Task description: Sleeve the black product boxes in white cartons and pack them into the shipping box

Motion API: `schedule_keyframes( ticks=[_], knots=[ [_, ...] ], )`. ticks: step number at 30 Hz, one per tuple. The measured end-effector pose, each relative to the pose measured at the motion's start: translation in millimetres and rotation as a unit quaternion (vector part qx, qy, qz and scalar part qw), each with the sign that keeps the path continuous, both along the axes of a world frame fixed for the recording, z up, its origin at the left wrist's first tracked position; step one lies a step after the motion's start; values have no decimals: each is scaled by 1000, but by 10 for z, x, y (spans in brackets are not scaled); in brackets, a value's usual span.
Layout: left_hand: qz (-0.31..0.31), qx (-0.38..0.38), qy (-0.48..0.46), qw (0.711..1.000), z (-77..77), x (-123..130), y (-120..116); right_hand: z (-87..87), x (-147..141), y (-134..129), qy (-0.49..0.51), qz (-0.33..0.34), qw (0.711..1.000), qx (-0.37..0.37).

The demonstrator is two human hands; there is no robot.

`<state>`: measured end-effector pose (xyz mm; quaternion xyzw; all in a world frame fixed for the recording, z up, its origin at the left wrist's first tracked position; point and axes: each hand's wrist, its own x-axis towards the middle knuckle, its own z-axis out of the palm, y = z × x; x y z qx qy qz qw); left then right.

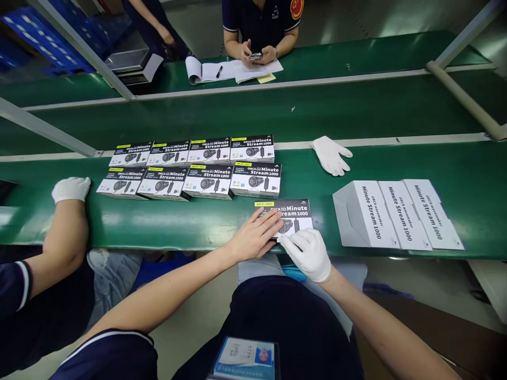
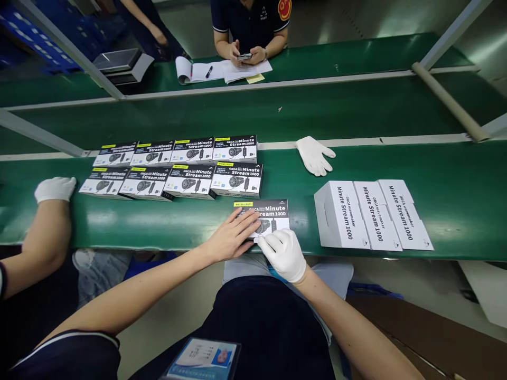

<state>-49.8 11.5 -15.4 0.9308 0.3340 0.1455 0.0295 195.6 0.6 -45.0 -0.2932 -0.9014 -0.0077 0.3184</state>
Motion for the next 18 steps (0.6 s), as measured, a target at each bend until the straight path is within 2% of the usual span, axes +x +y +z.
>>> schedule_keyframes(
  ticks=[10,18],
  knots=[
    [0,-9,-18,1000,-25,16,5,64,-27,10,21,2,1000,23],
    [3,-15,-22,1000,-17,16,12,124,-65,-14,27,-22,999,7]
  ],
)
